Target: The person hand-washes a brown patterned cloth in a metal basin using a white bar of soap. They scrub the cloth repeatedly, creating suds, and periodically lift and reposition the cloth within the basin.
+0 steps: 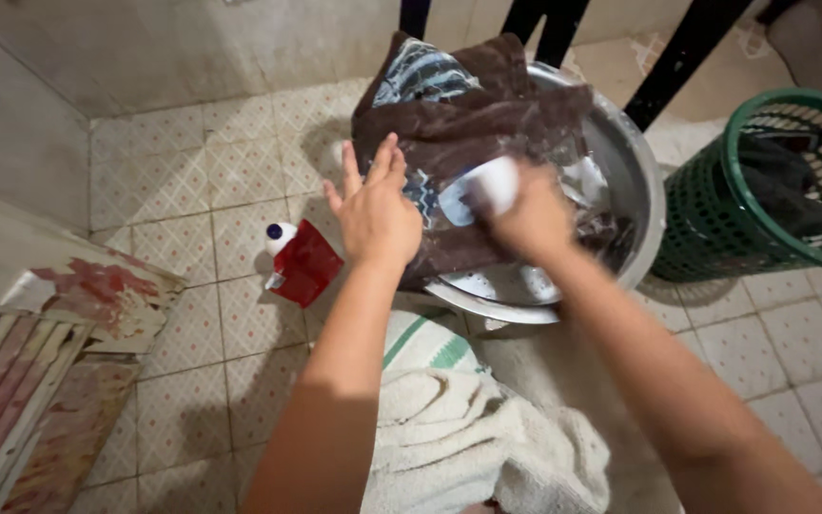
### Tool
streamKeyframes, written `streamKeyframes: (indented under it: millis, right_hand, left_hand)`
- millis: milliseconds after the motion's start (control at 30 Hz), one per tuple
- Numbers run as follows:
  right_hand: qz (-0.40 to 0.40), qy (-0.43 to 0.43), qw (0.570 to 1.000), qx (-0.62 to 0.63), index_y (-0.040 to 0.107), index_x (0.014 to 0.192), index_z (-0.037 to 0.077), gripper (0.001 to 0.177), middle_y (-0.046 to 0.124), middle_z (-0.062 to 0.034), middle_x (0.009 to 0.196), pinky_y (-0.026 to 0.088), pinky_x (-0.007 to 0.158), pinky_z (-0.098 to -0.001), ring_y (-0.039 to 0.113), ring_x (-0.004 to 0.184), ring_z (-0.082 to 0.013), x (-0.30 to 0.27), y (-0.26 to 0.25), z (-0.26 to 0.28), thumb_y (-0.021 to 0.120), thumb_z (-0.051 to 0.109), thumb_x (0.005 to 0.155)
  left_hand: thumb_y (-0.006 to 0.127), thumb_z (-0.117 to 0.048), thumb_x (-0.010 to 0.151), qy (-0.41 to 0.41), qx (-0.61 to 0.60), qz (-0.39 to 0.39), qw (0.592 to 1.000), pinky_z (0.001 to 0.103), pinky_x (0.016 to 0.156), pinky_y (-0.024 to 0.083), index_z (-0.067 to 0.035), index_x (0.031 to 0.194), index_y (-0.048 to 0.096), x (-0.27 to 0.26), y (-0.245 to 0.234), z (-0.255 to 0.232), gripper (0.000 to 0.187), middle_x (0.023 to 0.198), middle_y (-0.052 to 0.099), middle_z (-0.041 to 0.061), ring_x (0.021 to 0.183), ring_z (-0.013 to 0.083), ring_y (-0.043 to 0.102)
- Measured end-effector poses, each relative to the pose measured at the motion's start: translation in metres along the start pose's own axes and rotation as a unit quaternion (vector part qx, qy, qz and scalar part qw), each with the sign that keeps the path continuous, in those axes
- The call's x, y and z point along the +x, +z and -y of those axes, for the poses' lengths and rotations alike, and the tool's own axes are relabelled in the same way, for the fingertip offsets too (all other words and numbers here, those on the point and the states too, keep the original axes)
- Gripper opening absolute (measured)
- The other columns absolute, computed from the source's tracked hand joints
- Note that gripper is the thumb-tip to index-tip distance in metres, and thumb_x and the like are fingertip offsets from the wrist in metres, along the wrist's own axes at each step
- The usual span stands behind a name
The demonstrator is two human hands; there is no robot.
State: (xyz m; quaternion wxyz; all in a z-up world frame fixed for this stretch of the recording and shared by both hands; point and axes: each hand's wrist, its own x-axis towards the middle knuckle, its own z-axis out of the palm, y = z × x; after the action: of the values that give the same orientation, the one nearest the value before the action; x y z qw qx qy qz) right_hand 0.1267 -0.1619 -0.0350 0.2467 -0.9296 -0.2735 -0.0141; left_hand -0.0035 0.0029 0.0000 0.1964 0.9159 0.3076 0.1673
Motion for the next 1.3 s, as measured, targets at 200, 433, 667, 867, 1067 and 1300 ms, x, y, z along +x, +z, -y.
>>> streamKeyframes:
  millis: [200,433,667,867,1067,1300]
  right_hand:
    - [-0.079,0.107,0.987,-0.094,0.047,0.149,0.012,0.072,0.053,-0.0283,0.128,0.052,0.086,-0.0555,0.062,0.107,-0.0490,0.023,-0.033,-0.044,0.076,0.035,0.087]
    - [-0.001,-0.086,0.994,-0.060,0.059,0.139,0.018,0.059,0.060,-0.0214,0.130,0.054,0.091,-0.0507,0.065,0.113,-0.0420,-0.008,0.001,-0.027,0.074,0.025,0.082]
    - [-0.012,0.039,0.999,-0.002,0.056,0.137,0.018,0.062,0.059,-0.0214,0.122,0.053,0.089,-0.0515,0.065,0.107,-0.0428,0.000,-0.008,0.006,0.081,0.030,0.082]
    - [0.023,-0.042,0.998,-0.033,0.057,0.140,0.025,0.065,0.055,-0.0235,0.126,0.054,0.081,-0.0530,0.065,0.103,-0.0448,-0.011,-0.009,0.010,0.079,0.030,0.080]
    - [-0.036,0.069,0.996,-0.050,0.055,0.142,0.020,0.056,0.056,-0.0261,0.127,0.053,0.086,-0.0547,0.065,0.105,-0.0467,0.008,-0.025,-0.010,0.076,0.038,0.093]
    - [0.043,-0.022,0.999,-0.021,0.057,0.140,0.025,0.068,0.057,-0.0218,0.125,0.053,0.090,-0.0508,0.064,0.110,-0.0420,-0.009,0.010,0.015,0.081,0.031,0.077]
  left_hand:
    - [0.059,-0.012,0.084,-0.014,-0.011,-0.014,1.000,0.062,0.121,0.013,-0.021,0.141,0.061,0.002,0.003,-0.006,0.058,0.160,0.038,-0.014,0.153,0.0312,0.020]
    - [0.059,-0.011,0.084,-0.013,0.003,-0.019,1.000,0.061,0.122,0.013,-0.021,0.142,0.061,0.001,0.003,-0.005,0.059,0.160,0.039,-0.015,0.154,0.0307,0.021]
    - [0.060,-0.012,0.085,-0.025,-0.003,-0.012,1.000,0.061,0.121,0.014,-0.021,0.141,0.061,0.002,0.001,-0.008,0.056,0.159,0.039,-0.015,0.153,0.0301,0.021]
    - [0.060,-0.012,0.086,-0.017,-0.013,-0.014,1.000,0.062,0.120,0.013,-0.020,0.139,0.062,0.000,-0.002,-0.007,0.054,0.158,0.040,-0.014,0.152,0.0308,0.023]
    - [0.060,-0.013,0.086,-0.010,-0.009,-0.029,1.000,0.063,0.121,0.015,-0.018,0.139,0.063,0.001,0.001,-0.006,0.053,0.159,0.040,-0.014,0.152,0.0320,0.023]
    - [0.060,-0.013,0.086,-0.017,-0.009,-0.023,1.000,0.064,0.119,0.014,-0.019,0.140,0.062,0.000,0.000,-0.004,0.054,0.159,0.040,-0.015,0.152,0.0309,0.023]
